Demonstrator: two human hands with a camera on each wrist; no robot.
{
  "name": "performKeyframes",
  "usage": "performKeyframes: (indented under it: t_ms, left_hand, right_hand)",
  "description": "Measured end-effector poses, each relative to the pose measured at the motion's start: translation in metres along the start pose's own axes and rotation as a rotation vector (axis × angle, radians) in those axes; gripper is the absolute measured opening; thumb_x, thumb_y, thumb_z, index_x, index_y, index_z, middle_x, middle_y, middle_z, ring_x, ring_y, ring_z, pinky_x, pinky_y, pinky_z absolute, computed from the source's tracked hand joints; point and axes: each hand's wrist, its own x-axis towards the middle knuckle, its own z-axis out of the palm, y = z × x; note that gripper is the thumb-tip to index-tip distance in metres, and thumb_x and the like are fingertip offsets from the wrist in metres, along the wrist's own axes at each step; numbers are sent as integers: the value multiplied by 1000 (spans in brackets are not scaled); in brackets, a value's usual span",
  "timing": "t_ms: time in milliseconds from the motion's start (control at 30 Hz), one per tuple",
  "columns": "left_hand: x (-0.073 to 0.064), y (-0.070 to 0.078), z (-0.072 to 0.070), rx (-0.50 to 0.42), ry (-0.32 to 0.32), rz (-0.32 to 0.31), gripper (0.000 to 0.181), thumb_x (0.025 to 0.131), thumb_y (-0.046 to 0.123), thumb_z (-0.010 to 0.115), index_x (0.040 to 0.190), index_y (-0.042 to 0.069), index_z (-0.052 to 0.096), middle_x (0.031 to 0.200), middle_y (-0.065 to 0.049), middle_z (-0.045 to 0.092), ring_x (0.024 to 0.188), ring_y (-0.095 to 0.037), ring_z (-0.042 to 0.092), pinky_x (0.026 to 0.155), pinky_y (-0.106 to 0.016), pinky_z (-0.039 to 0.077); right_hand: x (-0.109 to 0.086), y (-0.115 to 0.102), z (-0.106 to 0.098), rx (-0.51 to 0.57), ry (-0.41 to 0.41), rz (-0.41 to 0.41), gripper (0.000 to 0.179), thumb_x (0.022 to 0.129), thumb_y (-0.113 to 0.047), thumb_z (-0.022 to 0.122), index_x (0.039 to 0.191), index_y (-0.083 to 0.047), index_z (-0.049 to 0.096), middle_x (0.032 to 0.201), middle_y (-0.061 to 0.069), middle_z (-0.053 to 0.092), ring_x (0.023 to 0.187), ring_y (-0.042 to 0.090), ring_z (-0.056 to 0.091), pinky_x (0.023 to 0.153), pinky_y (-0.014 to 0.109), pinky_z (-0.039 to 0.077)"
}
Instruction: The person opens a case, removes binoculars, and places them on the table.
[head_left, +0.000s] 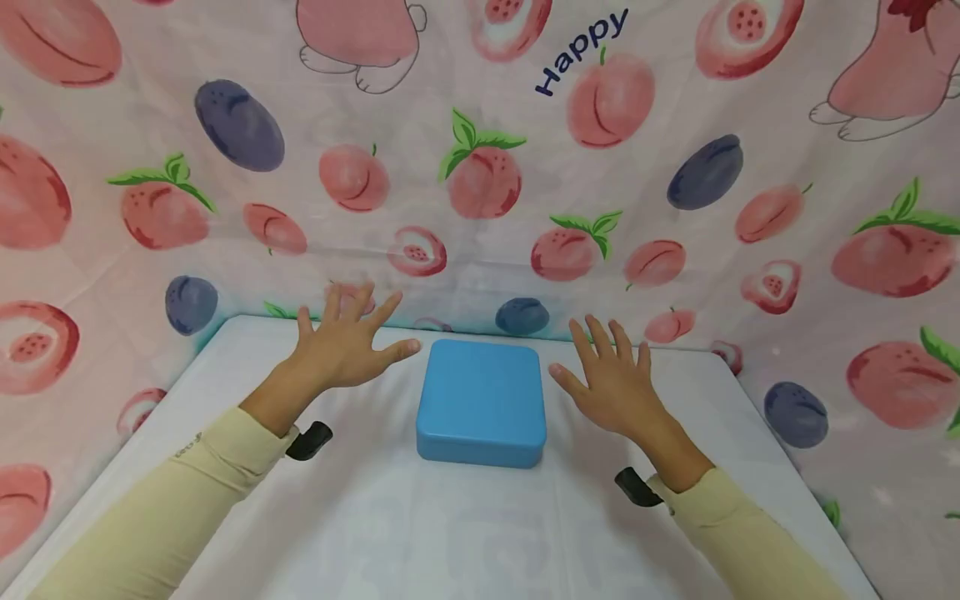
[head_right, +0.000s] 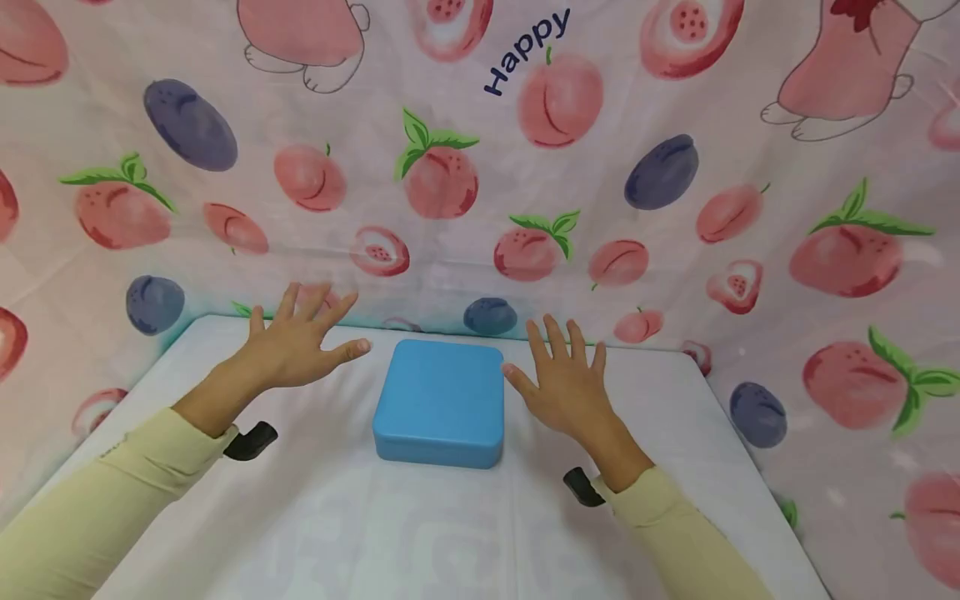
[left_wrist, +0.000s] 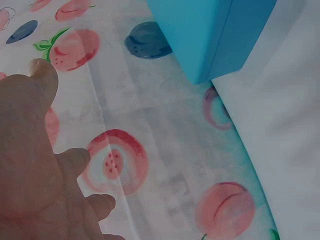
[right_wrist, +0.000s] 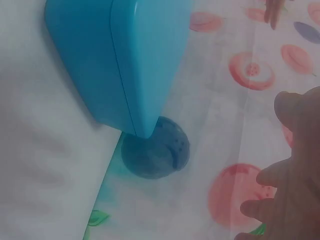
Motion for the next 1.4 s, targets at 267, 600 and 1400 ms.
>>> performKeyframes:
  t_ms: [267, 600, 1400]
  left_hand:
    - [-5, -1, 9, 15, -18, -5, 95, 94, 83, 41, 169, 34, 10, 178, -15, 0, 159, -53, -15, 116, -86, -6]
    - [-2, 2, 21, 16, -8, -1, 96, 93, 85, 39, 169, 35, 9, 178, -13, -2, 159, -51, -17, 117, -84, -9]
    - [-1, -3, 54, -4, 21, -5, 95, 94, 82, 45, 168, 31, 16, 178, -14, 3, 160, -52, -11, 120, -82, -4]
  right_hand:
    - [-2, -3, 11, 1, -4, -24, 82, 106, -56, 48, 168, -13, 18, 175, 19, 12, 160, 50, 5, 119, 84, 3]
    - [-2, 0, 18, -2, 4, -17, 83, 105, -58, 48, 168, -13, 18, 176, 19, 12, 160, 50, 6, 119, 84, 3]
    - [-4, 2, 43, 32, -25, -3, 85, 104, -62, 47, 168, -13, 20, 176, 19, 10, 160, 50, 5, 118, 85, 1]
